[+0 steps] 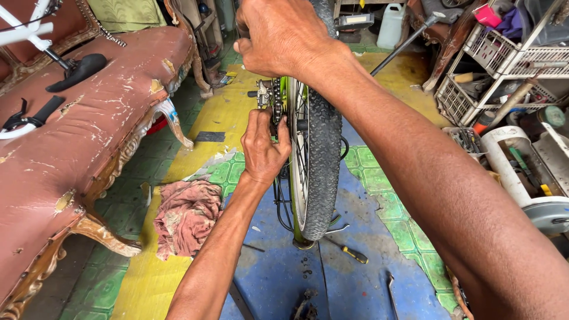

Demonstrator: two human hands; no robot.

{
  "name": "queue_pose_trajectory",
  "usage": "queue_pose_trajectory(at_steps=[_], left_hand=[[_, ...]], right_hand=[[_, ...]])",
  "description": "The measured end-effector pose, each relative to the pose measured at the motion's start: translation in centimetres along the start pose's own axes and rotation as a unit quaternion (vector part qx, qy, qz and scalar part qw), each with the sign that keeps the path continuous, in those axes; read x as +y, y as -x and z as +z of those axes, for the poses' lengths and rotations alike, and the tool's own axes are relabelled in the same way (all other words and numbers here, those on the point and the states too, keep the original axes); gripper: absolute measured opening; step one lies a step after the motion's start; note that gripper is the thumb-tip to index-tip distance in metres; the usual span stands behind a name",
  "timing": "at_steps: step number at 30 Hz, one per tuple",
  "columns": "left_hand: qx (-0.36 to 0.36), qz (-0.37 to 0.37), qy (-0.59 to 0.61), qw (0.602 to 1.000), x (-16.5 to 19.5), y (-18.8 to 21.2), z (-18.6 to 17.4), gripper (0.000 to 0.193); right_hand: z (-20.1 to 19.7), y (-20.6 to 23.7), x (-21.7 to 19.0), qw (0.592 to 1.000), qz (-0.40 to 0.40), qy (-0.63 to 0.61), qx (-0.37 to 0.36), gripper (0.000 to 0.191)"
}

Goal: The person adjusts the rear derailleur and chain on a bicycle using a wrench and hands. They rotate the rear wheel, reposition the derailleur, and tighten components while the bike is upside down.

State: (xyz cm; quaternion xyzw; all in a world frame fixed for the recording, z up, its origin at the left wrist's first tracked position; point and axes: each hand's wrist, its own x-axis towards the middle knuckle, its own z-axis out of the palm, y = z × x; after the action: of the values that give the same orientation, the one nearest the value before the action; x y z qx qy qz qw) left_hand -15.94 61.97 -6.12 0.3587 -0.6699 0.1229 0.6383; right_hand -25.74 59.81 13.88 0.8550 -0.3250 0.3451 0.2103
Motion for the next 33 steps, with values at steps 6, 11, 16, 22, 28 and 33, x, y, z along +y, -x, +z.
queue_pose_trajectory(at_steps=[6,11,16,22,28,33], left_hand=[[0.001,-0.012,0.008,1.0,0.2,-0.1,-0.1,0.025],[-0.009,-0.012,0.001,1.0,0.0,-0.2,-0.5,0.025],[-0.013,-0.033,0.009,0.999,0.0,-0.2,-1.2,0.032],[-0.031,-0.119,0.033,0.992,0.0,0.2,-1.6,0.038],[-0.013,-0.105,-0.005,0.994,-0.5,0.8,-2.0,0.04],[-0.029,-0.127,0.014,0.991,-0.8,1.1,-2.5,0.036]], right_hand=[[-0.6,0.0,-0.4,0.999,0.029,0.0,-0.035,0.026],[-1.5,-0.1,-1.0,0.996,0.05,-0.017,-0.073,0.026],[-2.0,-0.2,-1.4,0.994,0.06,-0.025,-0.083,0.026],[-2.2,-0.4,-1.7,0.991,0.08,-0.01,-0.11,0.027],[-2.1,-0.5,-1.8,0.989,0.079,0.018,-0.12,0.028],[-1.9,-0.5,-1.6,0.987,0.086,0.027,-0.13,0.027]])
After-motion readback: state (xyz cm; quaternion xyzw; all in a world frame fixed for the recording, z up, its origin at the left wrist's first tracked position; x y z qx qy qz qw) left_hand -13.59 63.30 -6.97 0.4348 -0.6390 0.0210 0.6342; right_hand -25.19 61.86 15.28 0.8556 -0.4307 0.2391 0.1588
